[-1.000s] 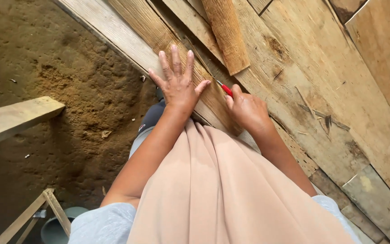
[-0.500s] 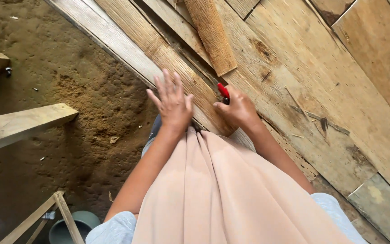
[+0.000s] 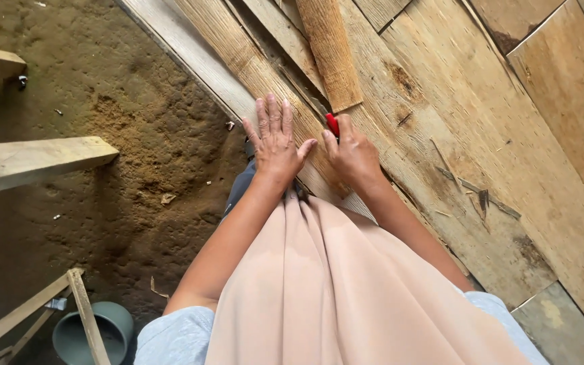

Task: The person uses a utility knife to shave thin strips from a long piece of wood on a wooden workbench. They repeatedly position the wood, cut along its length, and remove the shavings by hand.

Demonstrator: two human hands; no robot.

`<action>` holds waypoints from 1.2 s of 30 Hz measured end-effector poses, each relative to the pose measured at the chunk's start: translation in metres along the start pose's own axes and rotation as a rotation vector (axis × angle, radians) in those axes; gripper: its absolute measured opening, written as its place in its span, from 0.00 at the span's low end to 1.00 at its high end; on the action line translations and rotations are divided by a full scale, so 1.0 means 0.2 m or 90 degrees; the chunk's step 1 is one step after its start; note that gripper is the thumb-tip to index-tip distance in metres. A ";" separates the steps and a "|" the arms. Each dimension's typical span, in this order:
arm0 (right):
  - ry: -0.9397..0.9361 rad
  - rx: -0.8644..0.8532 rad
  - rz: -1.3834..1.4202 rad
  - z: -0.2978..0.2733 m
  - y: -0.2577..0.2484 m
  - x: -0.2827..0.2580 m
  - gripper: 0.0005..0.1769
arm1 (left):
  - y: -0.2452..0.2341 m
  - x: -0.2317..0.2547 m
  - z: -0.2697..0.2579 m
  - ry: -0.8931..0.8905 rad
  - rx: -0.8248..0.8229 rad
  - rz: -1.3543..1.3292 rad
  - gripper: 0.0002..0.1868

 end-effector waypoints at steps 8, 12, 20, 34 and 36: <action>-0.031 -0.003 -0.082 0.20 0.07 -0.12 0.18 | -0.03 0.02 0.02 -0.020 -0.045 0.061 0.53; -0.018 0.000 -0.116 0.22 0.07 -0.17 0.19 | 0.01 0.01 0.04 -0.011 -0.037 0.075 0.51; -0.007 -0.007 -0.152 0.25 0.07 -0.18 0.21 | 0.02 0.01 0.05 -0.009 0.001 0.064 0.44; -0.017 0.016 -0.247 0.14 0.06 -0.12 0.21 | -0.11 0.06 0.05 -0.035 -0.097 0.057 0.54; -0.018 0.018 -0.249 0.13 0.07 -0.10 0.20 | -0.11 0.06 0.05 -0.041 -0.106 0.062 0.54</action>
Point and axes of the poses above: each hand's wrist, its own z-axis towards the middle knuckle, its own y-axis out of the palm, x = y × z, the point moved 2 cm from there along z, towards the middle knuckle, and after that the axes turned 8 degrees about -x, right-handed, at the moved point
